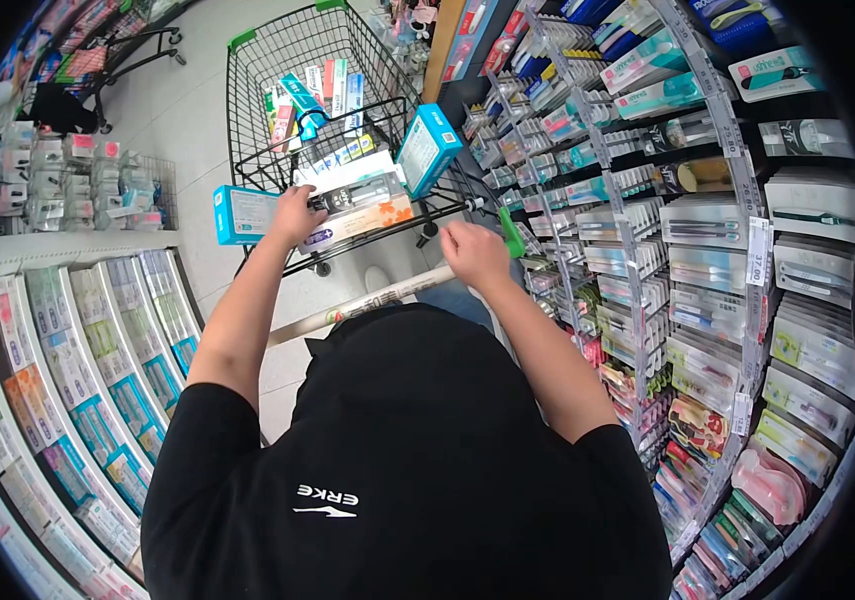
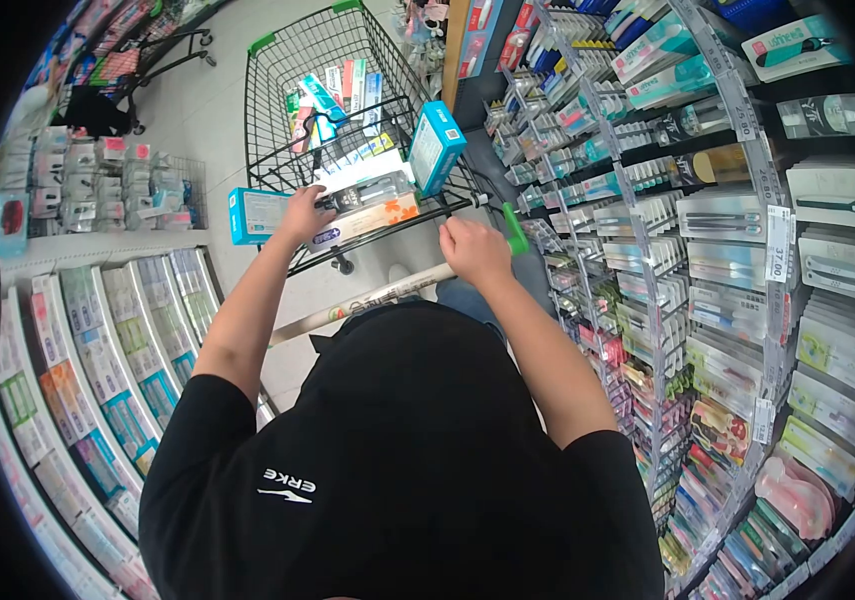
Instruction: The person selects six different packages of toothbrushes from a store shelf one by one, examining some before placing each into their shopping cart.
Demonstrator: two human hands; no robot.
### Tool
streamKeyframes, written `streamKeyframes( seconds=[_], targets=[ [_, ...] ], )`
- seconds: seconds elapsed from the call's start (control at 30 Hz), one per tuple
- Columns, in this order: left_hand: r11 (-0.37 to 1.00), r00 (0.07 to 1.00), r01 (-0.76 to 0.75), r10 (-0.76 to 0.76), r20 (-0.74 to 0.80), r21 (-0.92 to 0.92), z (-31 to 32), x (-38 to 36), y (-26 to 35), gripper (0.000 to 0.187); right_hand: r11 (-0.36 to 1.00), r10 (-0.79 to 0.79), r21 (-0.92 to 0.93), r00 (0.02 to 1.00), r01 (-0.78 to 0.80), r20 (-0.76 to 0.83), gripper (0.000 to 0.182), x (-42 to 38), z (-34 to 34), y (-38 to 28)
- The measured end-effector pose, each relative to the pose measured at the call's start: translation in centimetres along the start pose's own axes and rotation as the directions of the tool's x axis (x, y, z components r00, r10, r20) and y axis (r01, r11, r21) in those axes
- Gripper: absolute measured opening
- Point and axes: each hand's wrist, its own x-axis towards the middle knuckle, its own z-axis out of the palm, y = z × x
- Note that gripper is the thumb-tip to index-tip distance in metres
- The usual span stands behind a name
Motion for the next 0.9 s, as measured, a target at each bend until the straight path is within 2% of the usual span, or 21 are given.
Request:
streamKeyframes(
  seconds=[0.1,0.13,0.2,0.23,0.27,0.33,0.37,0.43,0.47,0.5,0.53,0.57,0.6,0.63,0.67,0.73,0.83,0.9],
  targets=[
    [0.996,0.982,-0.079,0.072,-0.175,-0.03,-1.5,-3.1,2.4,0.041,0.999,-0.038,0.012,0.998,0.039,-0.052,0.022,-0.3,1.3,0.7],
    [0.977,0.952,-0.202,0.179,-0.246,-0.069,-1.0,-4.3,2.8,0.035,0.999,-0.032,-0.019,0.998,0.031,-0.05,0.022,-0.3,1.1,0.6],
    [0.957,0.96,-0.24,0.21,-0.183,-0.162,-1.1,-7.1,5.1,0.036,1.0,0.014,-0.012,0.998,-0.015,-0.055,0.024,-0.5,0.8,0.3],
    [0.949,0.956,-0.274,0.251,-0.153,-0.158,-1.5,-8.9,6.9,0.04,0.999,0.006,0.04,0.997,-0.003,-0.079,0.023,-0.6,0.2,0.2],
    [0.938,0.931,-0.339,0.323,-0.171,-0.074,-1.8,-10.6,8.3,0.045,0.999,0.035,0.016,0.995,-0.034,-0.094,0.023,-1.1,-0.2,0.2],
    [0.935,0.939,-0.34,0.333,-0.079,-0.098,-1.8,-13.0,9.7,0.058,0.936,0.107,0.349,0.978,-0.039,-0.176,0.019,-0.8,-1.1,0.6],
    [0.93,0.938,-0.346,0.341,-0.057,-0.127,-1.5,-14.0,10.0,0.062,0.892,0.229,0.44,0.944,-0.106,-0.237,0.015,-0.8,-2.5,0.3],
    [0.921,0.934,-0.358,0.357,-0.036,-0.155,-1.3,-14.5,10.7,0.067,0.71,0.463,0.69,0.833,-0.143,-0.304,0.017,-0.6,-5.0,1.9],
    [0.927,0.935,-0.356,0.354,-0.038,-0.116,-1.4,-14.8,10.9,0.069,0.684,0.518,0.724,0.758,-0.089,-0.396,0.016,-0.2,-6.8,3.3],
    [0.932,0.935,-0.355,0.353,-0.037,-0.074,-1.6,-15.1,10.9,0.071,0.589,0.628,0.805,0.666,-0.068,-0.403,0.014,0.3,-9.4,4.4],
    [0.928,0.93,-0.367,0.366,-0.034,-0.07,-1.8,-15.2,10.9,0.071,0.611,0.649,0.792,0.576,-0.005,-0.497,0.012,0.8,-11.4,7.2],
    [0.936,0.939,-0.344,0.343,-0.023,-0.081,-1.7,-15.0,11.1,0.069,0.699,0.648,0.714,0.465,-0.048,-0.603,0.013,1.4,-13.7,9.4],
    [0.943,0.947,-0.32,0.321,-0.01,-0.093,-1.7,-14.9,11.2,0.067,0.747,0.643,0.655,0.372,-0.112,-0.67,0.022,1.9,-16.2,10.8],
    [0.944,0.947,-0.322,0.322,-0.012,-0.076,-1.7,-14.9,11.2,0.067,0.772,0.627,0.619,0.337,-0.147,-0.702,0.036,1.7,-17.7,13.2],
    [0.939,0.942,-0.335,0.335,-0.012,-0.076,-1.6,-14.9,11.1,0.067,0.775,0.631,0.596,0.305,-0.209,-0.713,0.049,1.9,-19.4,14.3],
    [0.939,0.943,-0.334,0.333,-0.017,-0.081,-1.5,-14.8,11.1,0.066,0.835,0.549,0.496,0.284,-0.24,-0.786,0.058,2.5,-21.9,15.3],
    [0.942,0.946,-0.324,0.325,-0.003,-0.09,-1.4,-14.8,11.0,0.067,0.827,0.542,0.453,0.252,-0.334,-0.802,0.064,3.3,-24.2,15.6],
    [0.943,0.947,-0.319,0.321,0.003,-0.098,-1.2,-14.7,10.8,0.069,0.817,0.565,0.487,0.255,-0.311,-0.785,0.067,4.0,-24.4,16.4]
  ],
)
